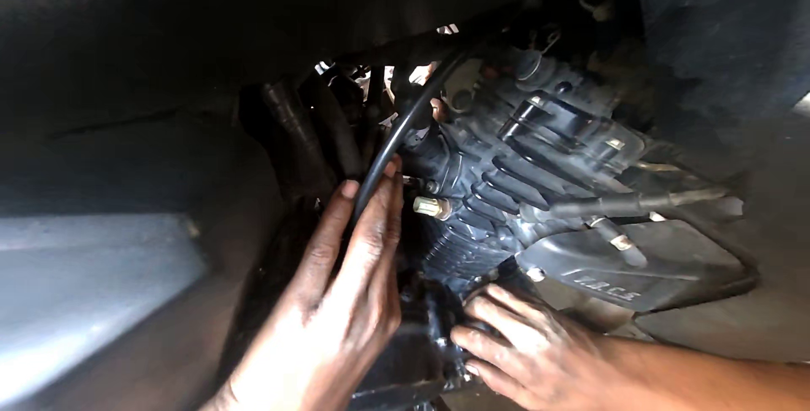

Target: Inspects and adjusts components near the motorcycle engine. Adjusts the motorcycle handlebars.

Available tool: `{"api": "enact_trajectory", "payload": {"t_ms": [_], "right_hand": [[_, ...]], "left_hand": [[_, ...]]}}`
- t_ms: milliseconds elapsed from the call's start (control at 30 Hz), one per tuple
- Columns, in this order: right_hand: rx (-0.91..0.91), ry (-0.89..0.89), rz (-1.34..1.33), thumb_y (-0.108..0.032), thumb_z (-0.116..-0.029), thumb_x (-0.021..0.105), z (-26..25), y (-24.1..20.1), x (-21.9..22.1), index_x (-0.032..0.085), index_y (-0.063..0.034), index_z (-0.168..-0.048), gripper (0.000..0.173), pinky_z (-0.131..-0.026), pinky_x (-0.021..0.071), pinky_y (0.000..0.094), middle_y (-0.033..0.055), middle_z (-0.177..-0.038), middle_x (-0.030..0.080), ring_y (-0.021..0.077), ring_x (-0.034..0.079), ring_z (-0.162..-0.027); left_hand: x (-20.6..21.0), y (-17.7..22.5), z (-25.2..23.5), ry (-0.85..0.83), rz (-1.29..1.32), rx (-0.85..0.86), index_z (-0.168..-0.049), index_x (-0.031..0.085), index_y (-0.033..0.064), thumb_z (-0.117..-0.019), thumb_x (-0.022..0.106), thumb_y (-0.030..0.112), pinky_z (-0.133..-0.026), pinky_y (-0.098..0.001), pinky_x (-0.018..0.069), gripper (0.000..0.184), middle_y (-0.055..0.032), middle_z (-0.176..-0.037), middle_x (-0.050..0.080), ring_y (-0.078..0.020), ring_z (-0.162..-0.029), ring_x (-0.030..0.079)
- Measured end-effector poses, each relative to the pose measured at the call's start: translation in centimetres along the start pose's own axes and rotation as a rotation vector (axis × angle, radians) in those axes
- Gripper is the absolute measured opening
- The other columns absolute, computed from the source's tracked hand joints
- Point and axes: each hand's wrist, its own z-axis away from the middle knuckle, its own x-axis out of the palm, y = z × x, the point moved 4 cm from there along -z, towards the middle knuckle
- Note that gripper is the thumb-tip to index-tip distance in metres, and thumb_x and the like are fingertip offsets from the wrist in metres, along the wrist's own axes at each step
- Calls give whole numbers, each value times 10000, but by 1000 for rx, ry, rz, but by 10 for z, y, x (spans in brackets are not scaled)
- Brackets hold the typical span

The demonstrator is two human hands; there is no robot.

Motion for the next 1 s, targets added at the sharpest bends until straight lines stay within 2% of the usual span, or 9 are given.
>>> {"api": "enact_trajectory", "payload": {"t_ms": [167,300,400,500,633,700,800,900,1000], "right_hand": [[-1,15,-6,-355,-1026,529,1,0,0,641,-173,-1217,286,-848,558,366,116,-1028,646,280,650,-971],[6,36,5,-365,-1028,515,1,-1,2,644,-184,-1211,288,-826,550,362,107,-1013,644,278,640,-946],[16,55,16,-373,-1029,512,2,-2,1,653,-193,-1204,288,-830,554,362,107,-1011,649,277,648,-937],[21,49,0,-378,-1016,528,3,0,4,651,-194,-1200,287,-821,554,369,102,-1002,646,280,646,-932],[25,71,-11,-383,-994,557,7,2,6,650,-205,-1211,296,-868,550,362,102,-1025,654,272,651,-963],[31,87,-15,-391,-984,565,8,3,7,648,-212,-1203,295,-861,549,357,98,-1024,645,267,644,-957],[43,110,-3,-420,-978,558,8,2,8,643,-223,-1207,314,-882,546,355,92,-1032,645,262,646,-971],[46,112,-5,-436,-978,554,9,2,8,642,-233,-1207,319,-875,543,354,87,-1038,650,261,643,-972],[77,76,-16,-428,-944,614,7,-1,3,686,-227,-1194,328,-916,563,387,115,-1075,691,281,685,-1006]], "left_hand": [[1,2,4,7,8,-19,-1375,560,-118,-1095,357,211,-1167,-572,310,477,-321,-1542,429,-418,-1478,383],[-1,3,14,109,105,18,-1334,615,-60,-1069,417,93,-1161,-584,327,364,-227,-1551,477,-382,-1466,419],[-3,10,20,167,218,75,-1240,683,12,-1043,449,4,-1197,-587,274,306,-122,-1367,659,-301,-1383,524],[-1,10,22,154,194,74,-1149,724,32,-1029,478,25,-1141,-543,380,274,-101,-1129,735,-299,-1153,658],[0,11,19,65,118,97,-1348,623,9,-1033,418,4,-1134,-472,403,376,-119,-1457,596,-297,-1390,519],[2,10,18,12,65,48,-1381,617,9,-1014,421,-19,-1131,-428,416,416,-114,-1468,594,-273,-1399,519],[-4,7,11,34,57,47,-1213,701,-2,-994,459,-20,-1070,-442,481,326,-146,-1213,716,-289,-1143,683],[-18,0,3,191,190,110,-1036,713,38,-1013,493,33,-946,-467,531,221,-116,-970,687,-278,-884,670],[-32,-15,3,316,327,59,-1096,701,99,-1038,503,154,-699,-387,485,214,-70,-910,672,-240,-767,609]]}}
